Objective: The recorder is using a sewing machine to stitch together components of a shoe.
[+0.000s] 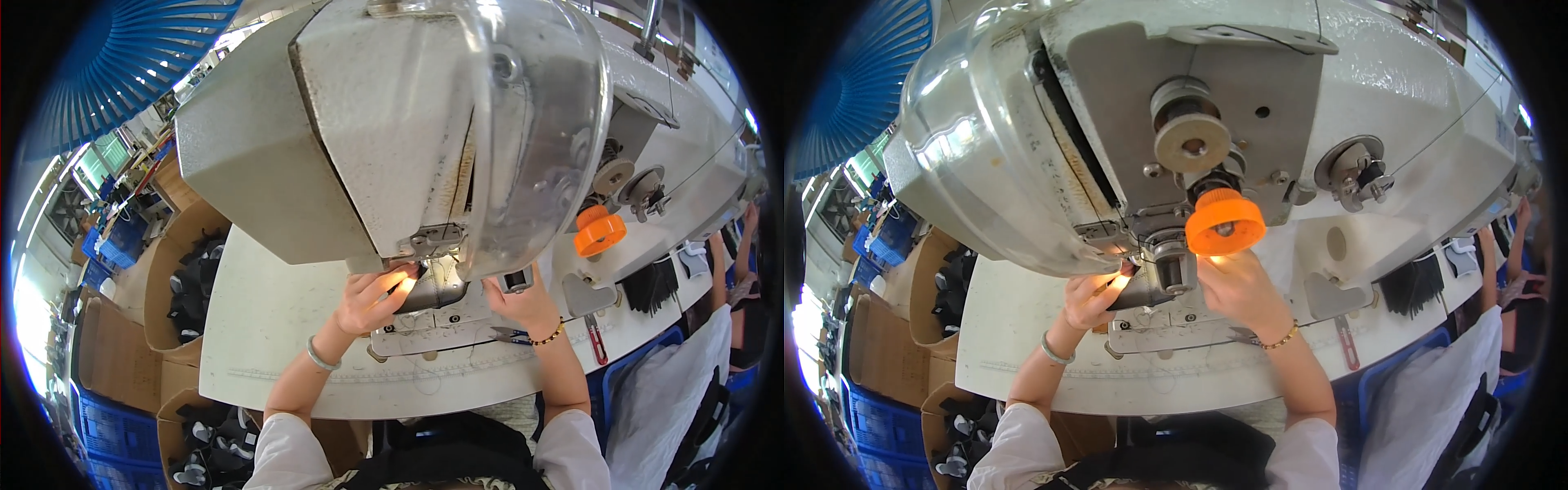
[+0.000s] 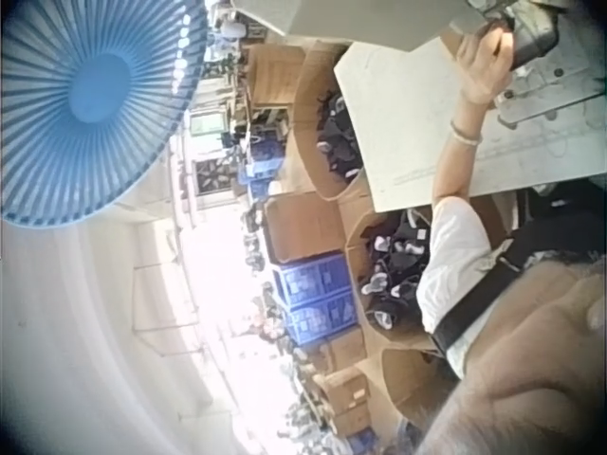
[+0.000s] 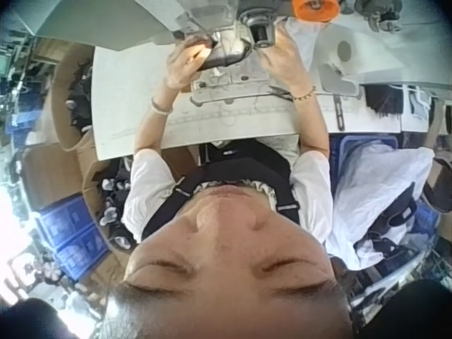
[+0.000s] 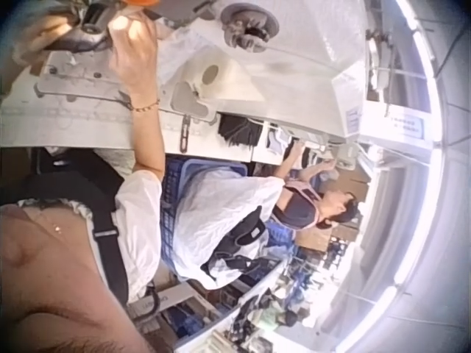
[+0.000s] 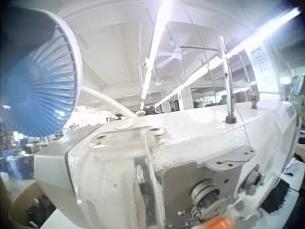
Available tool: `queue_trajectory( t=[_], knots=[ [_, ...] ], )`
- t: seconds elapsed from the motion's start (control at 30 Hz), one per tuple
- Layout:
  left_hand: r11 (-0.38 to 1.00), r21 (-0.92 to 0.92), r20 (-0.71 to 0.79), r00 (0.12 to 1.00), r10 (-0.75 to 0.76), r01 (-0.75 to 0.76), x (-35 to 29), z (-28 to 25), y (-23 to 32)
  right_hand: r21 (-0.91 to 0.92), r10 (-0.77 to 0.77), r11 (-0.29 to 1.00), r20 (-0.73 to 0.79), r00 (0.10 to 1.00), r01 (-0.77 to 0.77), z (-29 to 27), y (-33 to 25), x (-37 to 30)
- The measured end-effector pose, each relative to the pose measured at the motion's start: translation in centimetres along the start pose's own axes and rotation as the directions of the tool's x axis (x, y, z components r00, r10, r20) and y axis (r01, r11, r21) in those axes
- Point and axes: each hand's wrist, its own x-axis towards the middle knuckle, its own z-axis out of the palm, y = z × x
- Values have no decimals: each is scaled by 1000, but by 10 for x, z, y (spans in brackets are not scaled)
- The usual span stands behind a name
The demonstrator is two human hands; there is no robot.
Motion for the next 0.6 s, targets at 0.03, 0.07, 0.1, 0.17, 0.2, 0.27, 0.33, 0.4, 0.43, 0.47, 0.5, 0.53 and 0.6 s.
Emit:
queue_trajectory(
  t=[0.03,0.07,0.1,0.17,0.2,0.27,0.33,0.4,0.43,0.47,0.5,0.53,0.6],
  knots=[
    [1000,-3,-17,1000,0,0,0,0,0,-4,-13,1000,10,1000,13,1,0,1],
    [1000,-5,-5,1000,-6,6,-1,1,-1,-9,-47,999,-21,999,47,2,0,2],
    [1000,-9,-6,1000,-9,9,-2,1,-1,-14,-80,997,-54,995,79,3,0,4],
    [1000,-10,8,1000,-12,12,-3,1,-2,1,-65,998,-35,997,65,3,-2,7],
    [1000,-8,20,1000,-14,14,-4,1,-2,5,-78,997,-69,995,78,3,-4,9],
    [999,-16,22,999,-42,43,-6,1,1,15,-61,998,-47,997,62,2,-8,10],
    [996,-32,-23,996,-86,85,-5,3,4,16,-54,998,-48,997,55,1,-11,10],
    [990,-94,-70,991,-114,108,-3,5,6,7,-42,999,-27,999,43,0,-13,9],
    [987,-119,-93,989,-119,108,-1,6,7,11,-46,999,-21,999,47,0,-13,9],
    [991,-107,-78,993,-89,81,1,4,7,8,-57,998,-14,998,58,0,-12,8],
    [995,-90,-49,997,-53,49,3,2,7,-10,-71,997,-14,997,71,1,-11,8],
    [997,-74,-40,999,-30,27,5,0,7,24,-60,998,3,998,59,1,-11,7],
    [998,-67,-27,1000,-14,12,8,-2,9,63,-52,997,16,999,51,2,-9,6]
  ],
)
